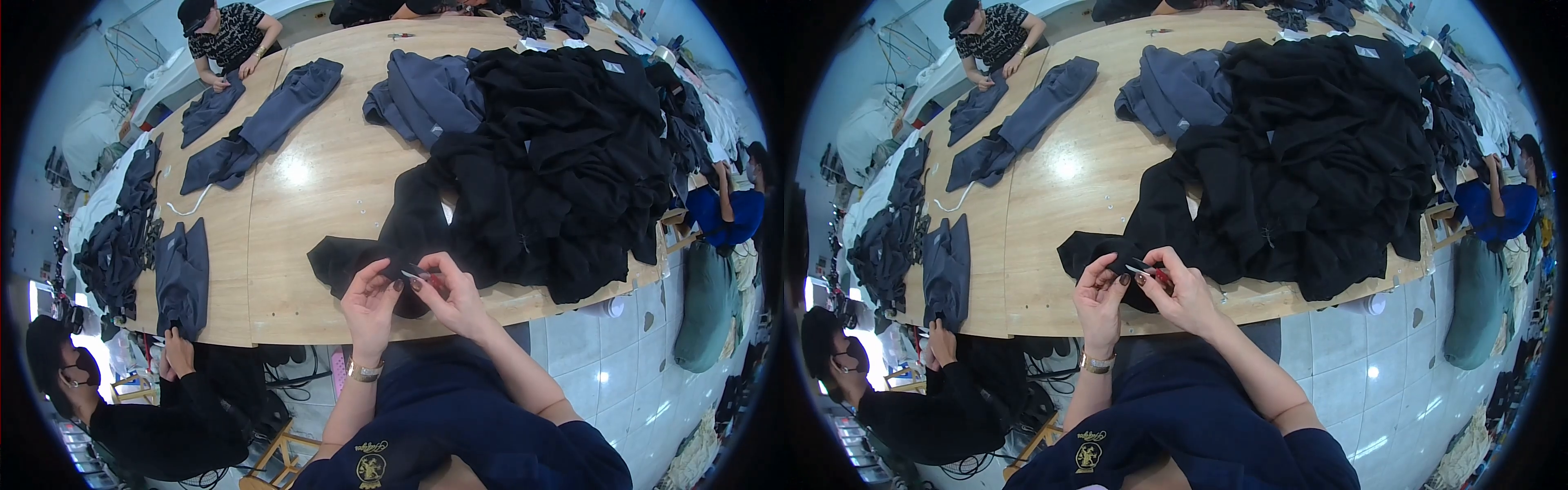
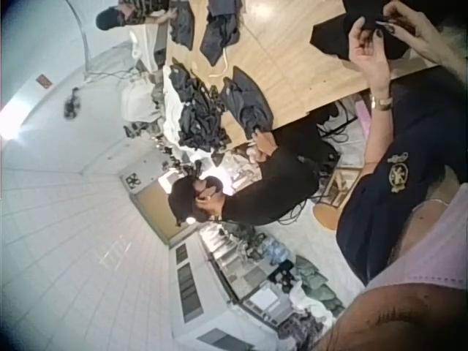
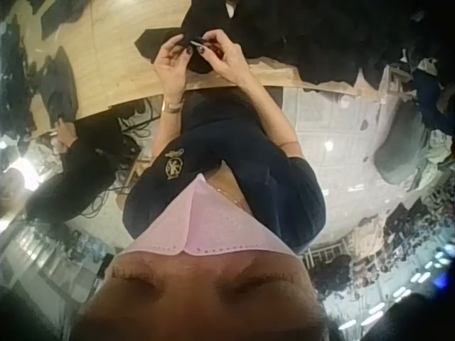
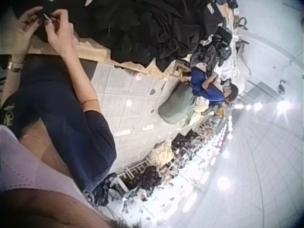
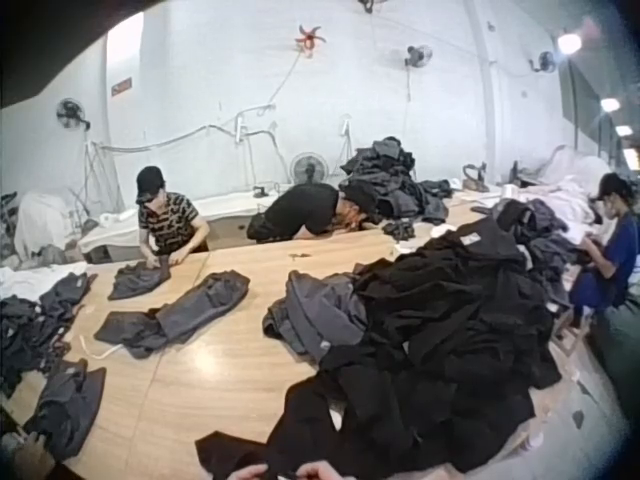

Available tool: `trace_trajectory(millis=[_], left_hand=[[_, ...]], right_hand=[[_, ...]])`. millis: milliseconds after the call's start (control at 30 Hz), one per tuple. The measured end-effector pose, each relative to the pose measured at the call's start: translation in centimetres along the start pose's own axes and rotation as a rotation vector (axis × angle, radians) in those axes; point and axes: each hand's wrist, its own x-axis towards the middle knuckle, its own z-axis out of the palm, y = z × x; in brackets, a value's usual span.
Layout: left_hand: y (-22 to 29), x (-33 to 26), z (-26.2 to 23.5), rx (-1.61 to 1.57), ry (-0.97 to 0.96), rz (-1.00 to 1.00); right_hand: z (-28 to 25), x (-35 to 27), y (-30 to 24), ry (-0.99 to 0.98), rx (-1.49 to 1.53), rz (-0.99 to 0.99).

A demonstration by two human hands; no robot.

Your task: Using small scissors to trim loose threads and excess fabric from black garment components at a factory workstation.

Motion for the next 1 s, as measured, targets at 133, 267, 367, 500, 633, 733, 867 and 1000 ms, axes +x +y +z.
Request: trace_trajectory(millis=[133, 267, 367, 500, 633, 733, 867, 1000], left_hand=[[0.12, 0.00, 0.03, -0.008, 0.000, 0.002], [-0.13, -0.01, -0.20, 0.024, -0.008, 0.012], [0.04, -0.01, 0.04, 0.023, -0.011, 0.015], [0.06, -0.04, -0.01, 0.016, -0.021, 0.026], [0.17, -0.04, 0.11, 0.012, -0.030, 0.032], [0.12, -0.02, 0.12, 0.021, -0.043, 0.036], [0.04, -0.04, 0.04, 0.005, -0.035, 0.033], [-0.09, -0.03, -0.13, 0.002, -0.021, 0.038]], right_hand=[[-0.01, -0.06, -0.47, -0.020, -0.052, 0.045], [0.04, 0.03, -0.39, -0.017, -0.106, 0.027], [0.03, 0.01, -0.20, -0.015, -0.107, 0.015], [0.09, 0.05, -0.18, -0.017, -0.102, 0.014], [0.23, 0.08, -0.35, -0.016, -0.103, 0.039], [0.47, 0.11, -0.51, 0.020, -0.044, 0.009], [0.31, 0.08, -0.50, 0.079, 0.066, -0.077], [0.17, 0.03, -0.22, 0.018, -0.050, -0.020]])
